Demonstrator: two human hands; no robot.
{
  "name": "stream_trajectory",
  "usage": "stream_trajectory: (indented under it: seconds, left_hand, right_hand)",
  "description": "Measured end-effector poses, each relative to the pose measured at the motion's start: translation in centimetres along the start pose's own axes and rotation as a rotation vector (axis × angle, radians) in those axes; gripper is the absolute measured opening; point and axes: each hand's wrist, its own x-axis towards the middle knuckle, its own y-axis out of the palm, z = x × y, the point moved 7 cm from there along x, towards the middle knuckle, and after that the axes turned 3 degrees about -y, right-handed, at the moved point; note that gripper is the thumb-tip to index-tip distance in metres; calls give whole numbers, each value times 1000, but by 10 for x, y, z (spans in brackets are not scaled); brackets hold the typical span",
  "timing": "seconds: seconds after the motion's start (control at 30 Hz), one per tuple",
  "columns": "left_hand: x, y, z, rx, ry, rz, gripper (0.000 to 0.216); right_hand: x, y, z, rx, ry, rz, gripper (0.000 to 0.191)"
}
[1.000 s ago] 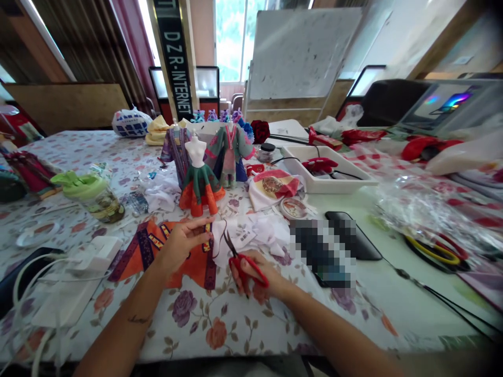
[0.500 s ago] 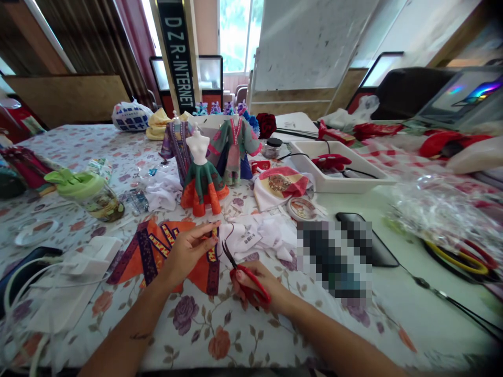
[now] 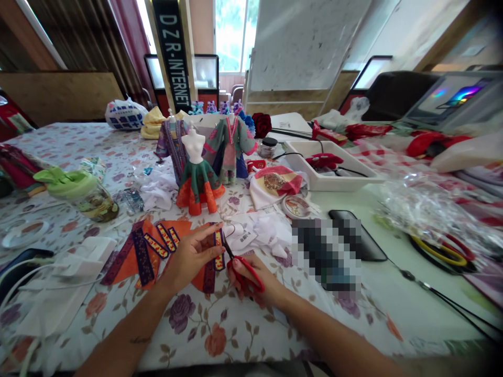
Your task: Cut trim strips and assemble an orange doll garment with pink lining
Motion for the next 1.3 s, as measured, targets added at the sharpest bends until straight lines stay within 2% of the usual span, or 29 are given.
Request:
stream_trajectory:
  seconds: [0.2,0.4,0.53,0.8,1.03,1.3]
  left_hand:
    - [-3,8,3,-60,-1,-26,62]
    - [-5,-5,-3,24,58,-150,34]
    - [-4,-14,-3,48,46,-185,31]
    - [-3,-7,4,-76,32,-78,35]
    - [-5,-3,5,-182,44,-37,36]
    - [-9,3,-2,-187,87,-61,37]
  right_hand:
    - [2,-6,-3,0,-36,-38,56]
    - [1,-5,3,-72,-54,-45,58]
    - [1,-3,4,-93,-100,-32,58]
    - [0,-1,6,-105,-117,6,58]
    - [-3,1,12,-117,-131,44,58]
    - [-5,2,12,-105,-142,31,56]
